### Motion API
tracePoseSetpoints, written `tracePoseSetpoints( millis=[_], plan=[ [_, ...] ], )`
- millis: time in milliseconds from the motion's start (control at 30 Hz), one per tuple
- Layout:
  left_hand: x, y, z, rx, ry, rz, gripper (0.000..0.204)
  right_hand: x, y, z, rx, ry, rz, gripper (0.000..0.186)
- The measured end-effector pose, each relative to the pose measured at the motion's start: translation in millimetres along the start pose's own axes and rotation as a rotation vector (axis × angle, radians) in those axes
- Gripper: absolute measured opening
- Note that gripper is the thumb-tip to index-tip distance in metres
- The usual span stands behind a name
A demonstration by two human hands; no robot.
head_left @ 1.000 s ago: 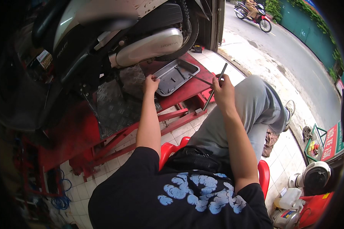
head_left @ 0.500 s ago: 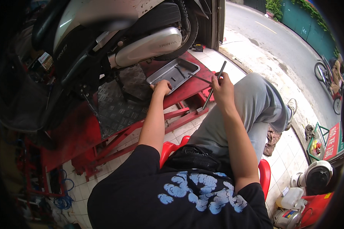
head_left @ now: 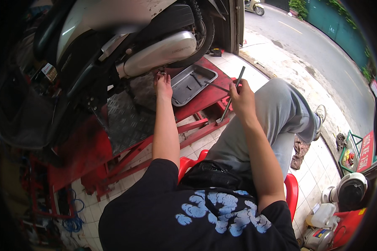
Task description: The person uses a T-handle socket wrench to loosen the drain bolt on the bottom of a scooter engine while a drain pan is positioned underneath.
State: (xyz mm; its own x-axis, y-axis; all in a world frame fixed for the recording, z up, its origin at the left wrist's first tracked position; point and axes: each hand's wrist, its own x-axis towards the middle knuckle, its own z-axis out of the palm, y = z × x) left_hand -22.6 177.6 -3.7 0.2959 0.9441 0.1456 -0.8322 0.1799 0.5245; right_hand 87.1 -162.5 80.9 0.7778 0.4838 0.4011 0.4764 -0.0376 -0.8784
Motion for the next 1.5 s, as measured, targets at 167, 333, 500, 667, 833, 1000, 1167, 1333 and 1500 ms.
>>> tracePoseSetpoints(
  millis=[167,333,500,667,833,1000,1167,1333,1500],
  plan=[
    [-0.8,-12.1,6.1,-0.022,0.098,0.073,0.019,-2.8,-8.9,0.0,0.042,-0.038,0.053,0.029],
    [-1.8,-10.7,16.2,0.093,0.185,0.156,0.029,-4.4,-11.1,-2.5,0.011,-0.059,0.060,0.031],
    [-12.0,-8.8,33.3,0.142,0.263,0.154,0.033,-5.0,-9.7,-2.1,0.055,-0.075,0.086,0.031],
    [-5.0,-13.1,32.1,0.100,0.282,0.208,0.034,-6.2,-6.2,2.0,0.062,-0.072,0.057,0.031],
    [-4.1,-20.1,31.7,-0.062,0.256,0.208,0.035,-5.7,-11.0,-0.9,0.043,-0.072,0.080,0.032],
    [4.7,-31.0,33.3,-0.087,0.295,0.102,0.044,0.1,5.7,-0.9,-0.034,-0.020,-0.011,0.033],
    [47.2,-45.4,12.2,-0.193,0.300,0.185,0.024,-6.4,-10.9,-0.4,0.034,-0.098,0.080,0.035],
    [67.3,-48.7,0.8,-0.305,0.297,0.129,0.058,-5.0,-3.4,1.6,-0.008,-0.105,0.054,0.036],
    [57.6,-45.4,2.8,-0.256,0.254,0.105,0.054,-3.4,4.5,2.6,-0.015,-0.091,0.040,0.037]
  ],
)
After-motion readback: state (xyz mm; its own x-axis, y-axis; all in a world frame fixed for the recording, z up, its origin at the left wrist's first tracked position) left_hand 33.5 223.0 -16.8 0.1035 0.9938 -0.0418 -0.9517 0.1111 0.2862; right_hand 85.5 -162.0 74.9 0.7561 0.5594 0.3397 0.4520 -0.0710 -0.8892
